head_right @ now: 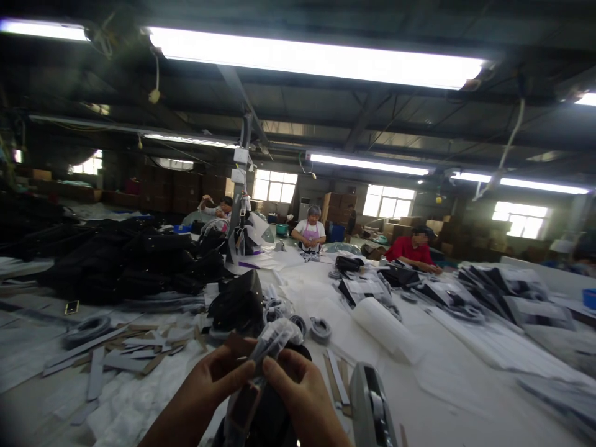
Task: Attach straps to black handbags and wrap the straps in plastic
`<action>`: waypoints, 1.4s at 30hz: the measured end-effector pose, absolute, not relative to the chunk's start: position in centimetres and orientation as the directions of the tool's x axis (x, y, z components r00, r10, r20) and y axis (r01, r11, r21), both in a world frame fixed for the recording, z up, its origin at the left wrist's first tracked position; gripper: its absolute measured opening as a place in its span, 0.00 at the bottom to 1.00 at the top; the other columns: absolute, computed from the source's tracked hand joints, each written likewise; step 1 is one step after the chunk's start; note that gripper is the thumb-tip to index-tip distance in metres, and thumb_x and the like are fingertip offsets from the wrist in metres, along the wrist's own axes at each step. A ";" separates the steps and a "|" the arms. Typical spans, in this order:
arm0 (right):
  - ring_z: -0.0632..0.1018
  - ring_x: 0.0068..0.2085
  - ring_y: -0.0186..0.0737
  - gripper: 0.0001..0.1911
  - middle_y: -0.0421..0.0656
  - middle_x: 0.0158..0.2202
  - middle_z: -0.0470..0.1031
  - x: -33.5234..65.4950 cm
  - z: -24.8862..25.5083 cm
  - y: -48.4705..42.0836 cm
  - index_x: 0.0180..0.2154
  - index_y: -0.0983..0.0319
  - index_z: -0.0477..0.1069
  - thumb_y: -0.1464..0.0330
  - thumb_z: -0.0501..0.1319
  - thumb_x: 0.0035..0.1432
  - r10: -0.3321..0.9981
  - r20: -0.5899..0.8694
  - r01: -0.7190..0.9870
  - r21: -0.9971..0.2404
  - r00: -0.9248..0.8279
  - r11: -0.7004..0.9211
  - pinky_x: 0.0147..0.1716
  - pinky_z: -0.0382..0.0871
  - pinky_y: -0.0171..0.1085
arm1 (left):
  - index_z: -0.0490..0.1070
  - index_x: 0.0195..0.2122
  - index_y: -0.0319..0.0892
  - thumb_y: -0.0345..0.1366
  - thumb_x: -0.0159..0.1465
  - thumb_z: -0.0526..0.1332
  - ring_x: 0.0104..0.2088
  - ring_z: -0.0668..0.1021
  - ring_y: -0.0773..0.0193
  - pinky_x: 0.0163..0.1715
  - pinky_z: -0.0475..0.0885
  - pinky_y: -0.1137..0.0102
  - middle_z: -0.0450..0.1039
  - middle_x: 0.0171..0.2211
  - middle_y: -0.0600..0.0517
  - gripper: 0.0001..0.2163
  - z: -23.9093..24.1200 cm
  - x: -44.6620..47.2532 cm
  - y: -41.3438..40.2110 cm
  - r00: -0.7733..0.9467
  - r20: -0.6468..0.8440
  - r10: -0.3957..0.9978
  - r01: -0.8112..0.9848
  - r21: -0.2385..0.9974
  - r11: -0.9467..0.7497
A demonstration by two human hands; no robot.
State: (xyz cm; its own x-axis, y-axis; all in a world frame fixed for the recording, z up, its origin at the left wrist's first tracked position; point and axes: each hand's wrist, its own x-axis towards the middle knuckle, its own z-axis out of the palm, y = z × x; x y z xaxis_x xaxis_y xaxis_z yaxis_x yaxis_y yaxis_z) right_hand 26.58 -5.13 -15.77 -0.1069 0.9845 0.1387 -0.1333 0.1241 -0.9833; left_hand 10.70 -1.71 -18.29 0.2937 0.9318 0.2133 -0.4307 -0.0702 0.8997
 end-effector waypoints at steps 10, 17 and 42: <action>0.77 0.52 0.56 0.27 0.52 0.44 0.81 27.2 -15.3 -6.7 0.42 0.63 0.81 0.48 0.63 0.53 0.992 0.026 -0.407 -0.913 -0.125 -0.027 0.57 0.63 0.52 | 0.78 0.41 0.40 0.45 0.54 0.71 0.45 0.81 0.50 0.48 0.72 0.62 0.82 0.39 0.45 0.17 -17.6 10.5 -2.3 0.179 0.315 0.932 -0.212 0.937 -0.276; 0.78 0.51 0.52 0.22 0.51 0.46 0.81 27.4 -17.5 -6.7 0.42 0.64 0.81 0.62 0.73 0.43 0.988 0.020 -0.591 -0.803 -0.151 -0.074 0.56 0.67 0.45 | 0.78 0.41 0.40 0.48 0.53 0.71 0.40 0.82 0.52 0.40 0.75 0.68 0.83 0.36 0.46 0.19 -17.8 10.2 -2.3 0.194 0.278 0.941 -0.226 0.946 -0.233; 0.79 0.47 0.54 0.25 0.50 0.43 0.81 23.5 -18.3 -6.1 0.43 0.62 0.75 0.54 0.71 0.47 0.949 0.306 -0.366 -0.876 0.079 0.313 0.49 0.71 0.44 | 0.80 0.40 0.43 0.46 0.57 0.66 0.41 0.82 0.50 0.42 0.77 0.68 0.83 0.38 0.47 0.15 -16.4 10.6 -5.9 0.034 0.417 0.908 -0.012 0.909 -0.417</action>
